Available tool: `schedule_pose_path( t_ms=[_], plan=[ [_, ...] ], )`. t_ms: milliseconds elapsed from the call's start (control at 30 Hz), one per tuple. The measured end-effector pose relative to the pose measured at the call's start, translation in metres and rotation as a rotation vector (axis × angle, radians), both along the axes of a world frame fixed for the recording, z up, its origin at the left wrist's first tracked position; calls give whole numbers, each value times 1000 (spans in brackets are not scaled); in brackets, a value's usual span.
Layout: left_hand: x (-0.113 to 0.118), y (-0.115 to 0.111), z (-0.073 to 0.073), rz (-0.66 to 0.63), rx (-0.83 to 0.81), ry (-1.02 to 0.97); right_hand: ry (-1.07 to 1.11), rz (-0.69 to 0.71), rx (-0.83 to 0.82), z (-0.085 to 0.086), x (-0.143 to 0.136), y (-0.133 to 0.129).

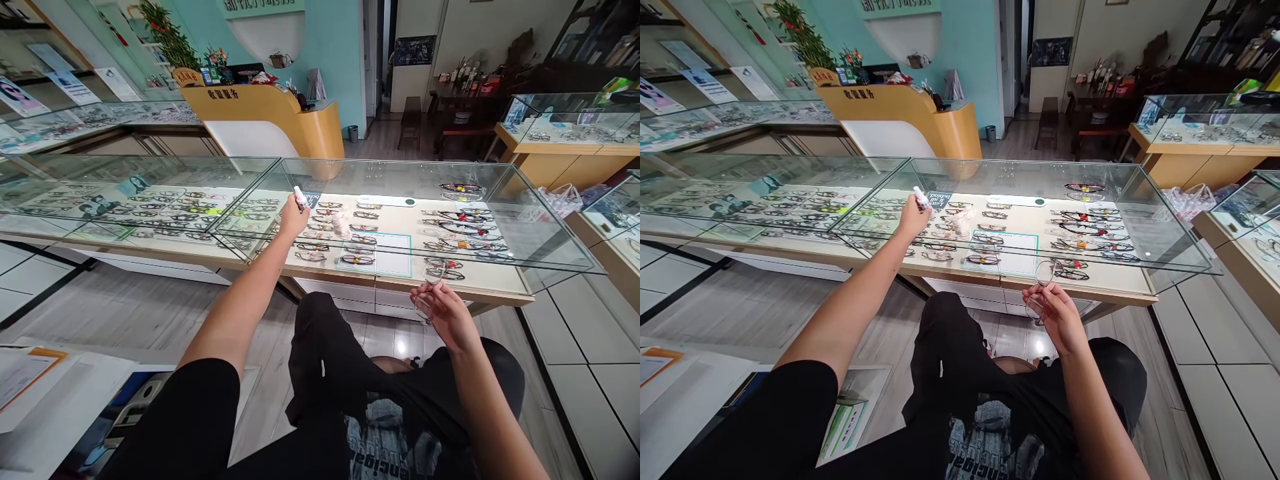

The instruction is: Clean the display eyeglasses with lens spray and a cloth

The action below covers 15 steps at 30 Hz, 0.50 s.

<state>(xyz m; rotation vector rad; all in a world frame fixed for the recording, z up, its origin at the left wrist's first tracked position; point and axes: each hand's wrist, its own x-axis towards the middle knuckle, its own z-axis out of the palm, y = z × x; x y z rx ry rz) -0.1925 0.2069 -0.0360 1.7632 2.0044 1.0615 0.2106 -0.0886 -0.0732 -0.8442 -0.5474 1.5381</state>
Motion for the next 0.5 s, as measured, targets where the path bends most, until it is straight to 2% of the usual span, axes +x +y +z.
schedule_pose_path(
  t_ms=[100,167,267,333,400,500],
  plan=[
    [0,-5,-6,-20,10,-27,-5,8,-4,-3,1,1],
    [2,-14,-11,7,87,-55,2,1,3,-3,0,0],
    [12,-38,-18,111,386,-24,16,-4,12,-1,-3,-2],
    [25,-57,-17,76,537,81,17,-11,4,0,-5,-3],
    [40,-74,-10,-80,507,183,18,-20,-13,1,-5,-4],
    [65,-91,7,-305,229,308,16,-20,-25,0,-5,-2]
  ],
)
